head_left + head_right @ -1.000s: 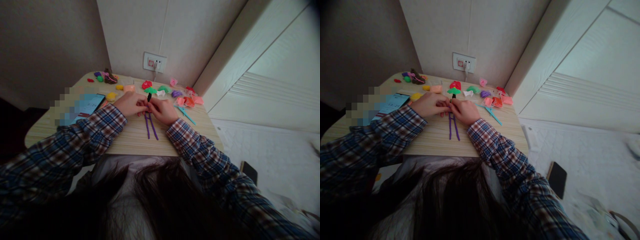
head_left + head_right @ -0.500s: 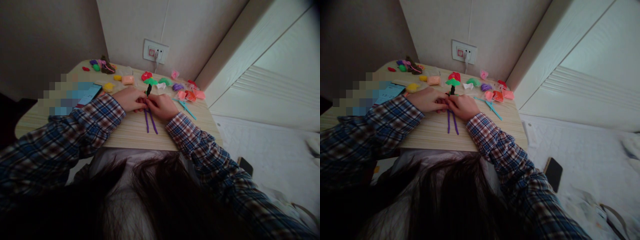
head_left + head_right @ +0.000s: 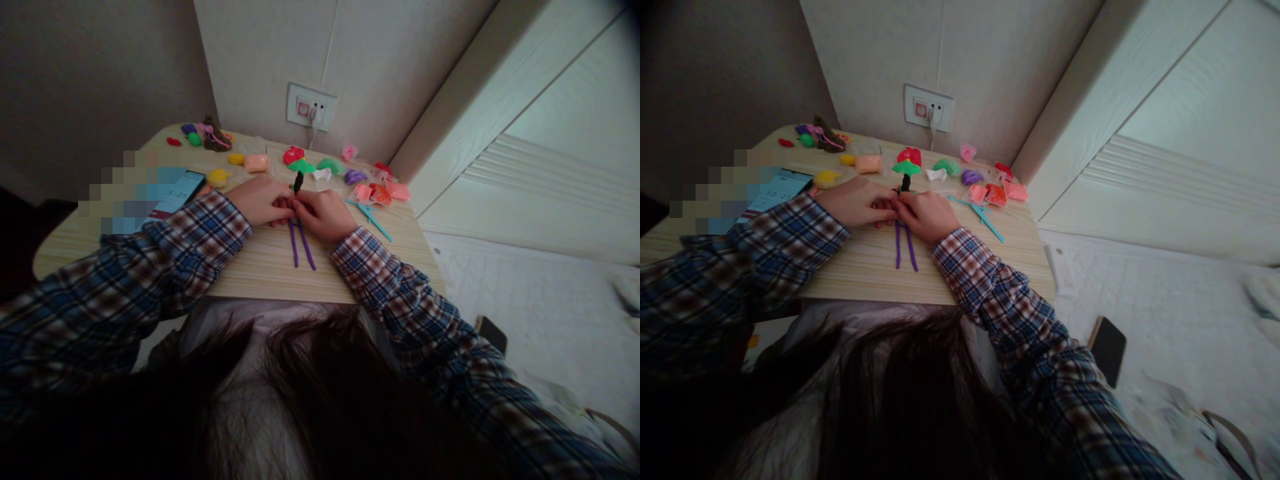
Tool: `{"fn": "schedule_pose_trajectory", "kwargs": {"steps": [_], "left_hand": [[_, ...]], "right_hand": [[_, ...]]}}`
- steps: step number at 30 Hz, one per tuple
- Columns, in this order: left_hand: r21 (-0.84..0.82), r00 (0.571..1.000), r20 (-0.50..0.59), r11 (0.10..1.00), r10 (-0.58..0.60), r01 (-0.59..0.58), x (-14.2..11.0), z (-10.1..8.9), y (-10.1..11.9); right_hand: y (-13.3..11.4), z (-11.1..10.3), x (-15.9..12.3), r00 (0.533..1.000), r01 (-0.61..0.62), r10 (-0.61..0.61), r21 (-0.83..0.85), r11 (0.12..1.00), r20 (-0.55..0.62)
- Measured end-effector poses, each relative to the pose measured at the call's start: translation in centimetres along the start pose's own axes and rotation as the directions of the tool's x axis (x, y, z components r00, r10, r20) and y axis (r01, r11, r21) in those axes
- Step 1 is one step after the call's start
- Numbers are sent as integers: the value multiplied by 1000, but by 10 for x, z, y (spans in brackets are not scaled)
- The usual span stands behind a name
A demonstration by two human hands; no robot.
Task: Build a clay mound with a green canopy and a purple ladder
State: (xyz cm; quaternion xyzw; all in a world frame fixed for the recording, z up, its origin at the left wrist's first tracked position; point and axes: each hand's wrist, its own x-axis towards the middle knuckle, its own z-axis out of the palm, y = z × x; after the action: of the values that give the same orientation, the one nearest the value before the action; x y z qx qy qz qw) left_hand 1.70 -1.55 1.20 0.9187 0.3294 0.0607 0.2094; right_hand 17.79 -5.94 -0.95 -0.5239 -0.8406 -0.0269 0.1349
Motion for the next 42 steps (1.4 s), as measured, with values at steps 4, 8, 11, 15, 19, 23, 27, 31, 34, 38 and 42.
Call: {"fn": "schedule_pose_trajectory", "kwargs": {"steps": [4, 8, 11, 15, 19, 23, 27, 31, 34, 38, 42], "left_hand": [[-21, 1000, -8, 1000, -8, 8, -1, -1, 2], [-6, 1000, -2, 1000, -17, 17, -3, -2, 4], [9, 1000, -10, 1000, -11, 12, -3, -1, 4], [6, 1000, -11, 1000, -2, 2, -2, -1, 2], [27, 1000, -10, 1000, 5, -4, -2, -1, 2], [25, 1000, -19, 1000, 14, -13, -2, -1, 1], [39, 1000, -23, 999, 18, -17, 0, 0, -1], [42, 1000, -19, 999, -4, 5, 1, 1, -1], [55, 1000, -20, 998, 14, -13, 0, 0, 0], [87, 998, -35, 995, 45, -42, -1, -1, 0], [150, 997, -50, 987, 60, -52, 0, 0, -1]], "right_hand": [[0, 0, 0, 1000, -2, 2, 6, 1000, -9], [1, 1, 0, 1000, 6, -6, 12, 1000, -18], [1, 2, 0, 1000, 7, -7, 8, 1000, -28], [2, 2, 0, 999, 11, -11, 11, 1000, -33], [2, 2, 0, 999, 17, -17, 11, 1000, -29], [1, 2, 0, 1000, 12, -12, 5, 1000, -24], [1, 2, 0, 1000, 11, -11, 4, 1000, -23], [2, 1, 0, 1000, 13, -13, 7, 1000, -7], [2, 1, 0, 1000, 18, -18, 6, 1000, 3], [1, 2, 0, 999, 36, -36, 2, 999, 2], [1, 1, 0, 999, 36, -36, 1, 999, 20]]}}
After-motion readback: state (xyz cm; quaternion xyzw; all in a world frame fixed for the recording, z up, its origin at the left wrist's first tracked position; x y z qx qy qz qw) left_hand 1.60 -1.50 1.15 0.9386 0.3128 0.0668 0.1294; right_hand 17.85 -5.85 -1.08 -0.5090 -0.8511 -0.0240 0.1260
